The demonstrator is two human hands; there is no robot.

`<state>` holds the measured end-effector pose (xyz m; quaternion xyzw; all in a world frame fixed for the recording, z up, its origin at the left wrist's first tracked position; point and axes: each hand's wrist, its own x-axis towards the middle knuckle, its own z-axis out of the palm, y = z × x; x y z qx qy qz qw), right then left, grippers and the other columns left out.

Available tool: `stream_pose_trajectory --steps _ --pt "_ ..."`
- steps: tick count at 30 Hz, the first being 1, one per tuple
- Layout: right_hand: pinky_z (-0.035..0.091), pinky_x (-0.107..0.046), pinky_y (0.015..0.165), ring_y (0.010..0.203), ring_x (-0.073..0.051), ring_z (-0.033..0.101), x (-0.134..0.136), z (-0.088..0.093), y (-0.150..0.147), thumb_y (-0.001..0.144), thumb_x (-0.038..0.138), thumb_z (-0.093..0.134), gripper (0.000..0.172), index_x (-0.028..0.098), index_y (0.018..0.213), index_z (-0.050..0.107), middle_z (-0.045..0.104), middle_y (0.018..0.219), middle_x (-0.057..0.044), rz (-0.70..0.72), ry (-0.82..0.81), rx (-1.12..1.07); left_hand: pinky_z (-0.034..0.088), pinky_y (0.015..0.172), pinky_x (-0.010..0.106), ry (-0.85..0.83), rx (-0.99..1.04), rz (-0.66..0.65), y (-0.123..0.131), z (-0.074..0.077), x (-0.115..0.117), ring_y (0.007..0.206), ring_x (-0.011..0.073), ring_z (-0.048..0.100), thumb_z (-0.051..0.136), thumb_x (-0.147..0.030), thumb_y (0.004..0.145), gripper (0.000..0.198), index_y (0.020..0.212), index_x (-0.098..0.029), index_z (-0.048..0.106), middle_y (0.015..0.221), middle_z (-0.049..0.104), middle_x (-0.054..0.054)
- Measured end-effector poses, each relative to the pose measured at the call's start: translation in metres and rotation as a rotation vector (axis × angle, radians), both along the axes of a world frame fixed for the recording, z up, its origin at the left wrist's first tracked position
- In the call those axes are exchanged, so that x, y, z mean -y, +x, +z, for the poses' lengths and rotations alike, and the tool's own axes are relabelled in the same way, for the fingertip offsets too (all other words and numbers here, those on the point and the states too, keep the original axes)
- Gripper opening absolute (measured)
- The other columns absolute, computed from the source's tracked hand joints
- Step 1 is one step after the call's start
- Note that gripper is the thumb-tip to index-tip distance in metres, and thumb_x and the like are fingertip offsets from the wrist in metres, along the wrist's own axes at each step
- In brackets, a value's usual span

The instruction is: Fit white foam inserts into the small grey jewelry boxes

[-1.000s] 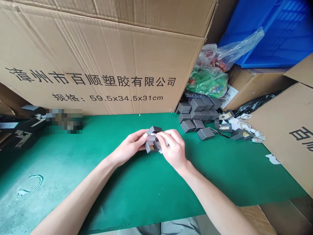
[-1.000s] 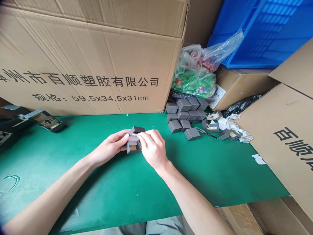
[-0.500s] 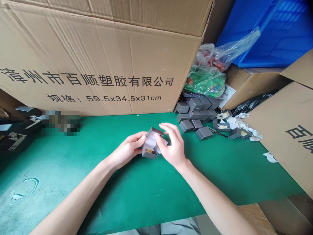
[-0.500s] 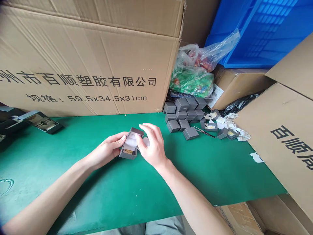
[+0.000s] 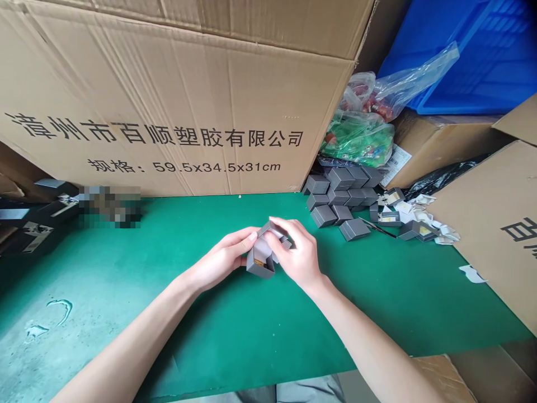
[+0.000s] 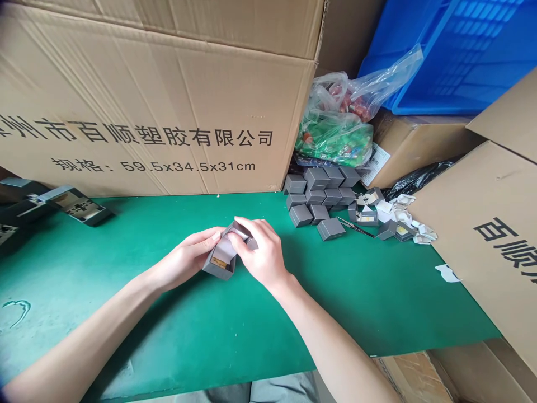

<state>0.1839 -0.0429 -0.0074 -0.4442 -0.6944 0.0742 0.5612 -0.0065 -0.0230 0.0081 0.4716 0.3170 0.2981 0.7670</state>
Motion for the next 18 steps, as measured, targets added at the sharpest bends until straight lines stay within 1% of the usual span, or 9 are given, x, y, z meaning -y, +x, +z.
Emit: stream_pose_trajectory --steps 3,5,7,9,11,13,14,16,18 --pt "0.061 -0.032 0.087 0.096 -0.019 0.072 -0.001 -0.001 0.003 0.094 0.03 0.069 0.025 0.024 0.119 0.07 0.076 0.108 -0.007 0.018 -0.026 0.033 0.052 0.074 0.03 0.002 0.0 0.04 0.001 -0.001 -0.001 0.082 0.0205 0.065 0.063 -0.044 0.096 0.03 0.109 -0.019 0.073 0.092 0.072 0.007" --pt "0.061 -0.032 0.087 0.1 -0.02 0.072 -0.001 0.0 0.003 0.093 0.032 0.07 0.029 0.024 0.121 0.069 0.076 0.112 -0.007 0.037 -0.084 0.022 0.052 0.075 0.031 0.007 -0.003 0.053 0.001 0.0 0.0 0.081 0.0206 0.066 0.064 -0.044 0.095 0.031 0.11 -0.019 0.073 0.092 0.072 0.007" --pt "0.061 -0.032 0.087 0.1 -0.02 0.072 0.0 0.003 0.002 0.094 0.034 0.07 0.029 0.025 0.121 0.068 0.076 0.112 -0.006 0.051 -0.12 0.002 0.053 0.076 0.032 0.011 0.005 0.05 0.002 0.002 0.001 0.081 0.0208 0.066 0.064 -0.043 0.095 0.031 0.113 -0.019 0.073 0.094 0.073 0.007" --pt "0.06 -0.032 0.089 0.1 -0.019 0.071 0.0 0.006 0.002 0.095 0.034 0.067 0.029 0.025 0.122 0.068 0.075 0.111 -0.007 0.071 -0.111 -0.008 0.053 0.074 0.032 0.007 0.029 0.047 0.003 0.003 0.001 0.08 0.0213 0.067 0.065 -0.044 0.094 0.033 0.115 -0.019 0.072 0.095 0.073 0.008" --pt "0.059 -0.035 0.093 0.107 -0.021 0.069 0.0 0.008 0.004 0.098 0.035 0.063 0.032 0.023 0.128 0.065 0.073 0.118 -0.009 0.099 -0.073 0.001 0.054 0.07 0.032 -0.005 0.047 0.072 0.004 0.003 -0.001 0.078 0.0217 0.067 0.065 -0.045 0.093 0.035 0.114 -0.018 0.072 0.093 0.073 0.009" --pt "0.059 -0.037 0.093 0.114 -0.022 0.067 -0.001 0.009 0.009 0.101 0.034 0.056 0.036 0.022 0.135 0.061 0.07 0.126 -0.012 0.101 -0.056 0.011 0.055 0.067 0.031 -0.032 0.051 0.151 0.004 0.002 -0.006 0.076 0.0211 0.066 0.067 -0.044 0.092 0.034 0.111 -0.017 0.073 0.09 0.073 0.008" --pt "0.059 -0.036 0.09 0.113 -0.022 0.067 -0.002 0.008 0.013 0.102 0.033 0.054 0.036 0.022 0.136 0.06 0.069 0.126 -0.012 0.079 -0.061 0.009 0.056 0.066 0.03 -0.049 0.052 0.204 0.002 0.001 -0.009 0.075 0.0206 0.066 0.067 -0.043 0.091 0.032 0.109 -0.017 0.074 0.089 0.072 0.008" --pt "0.06 -0.033 0.081 0.103 -0.02 0.069 -0.006 0.007 0.022 0.103 0.032 0.051 0.033 0.022 0.131 0.063 0.07 0.12 -0.011 0.014 -0.103 0.005 0.058 0.065 0.031 -0.079 0.069 0.317 -0.002 0.0 -0.016 0.074 0.02 0.066 0.066 -0.036 0.091 0.026 0.106 -0.017 0.075 0.089 0.072 0.007" --pt "0.059 -0.029 0.073 0.093 -0.017 0.07 -0.01 0.005 0.033 0.103 0.031 0.049 0.03 0.022 0.126 0.066 0.072 0.114 -0.009 0.005 -0.174 0.044 0.06 0.066 0.032 -0.095 0.092 0.409 -0.006 -0.001 -0.021 0.074 0.0197 0.066 0.062 -0.03 0.092 0.022 0.103 -0.017 0.075 0.089 0.071 0.007"
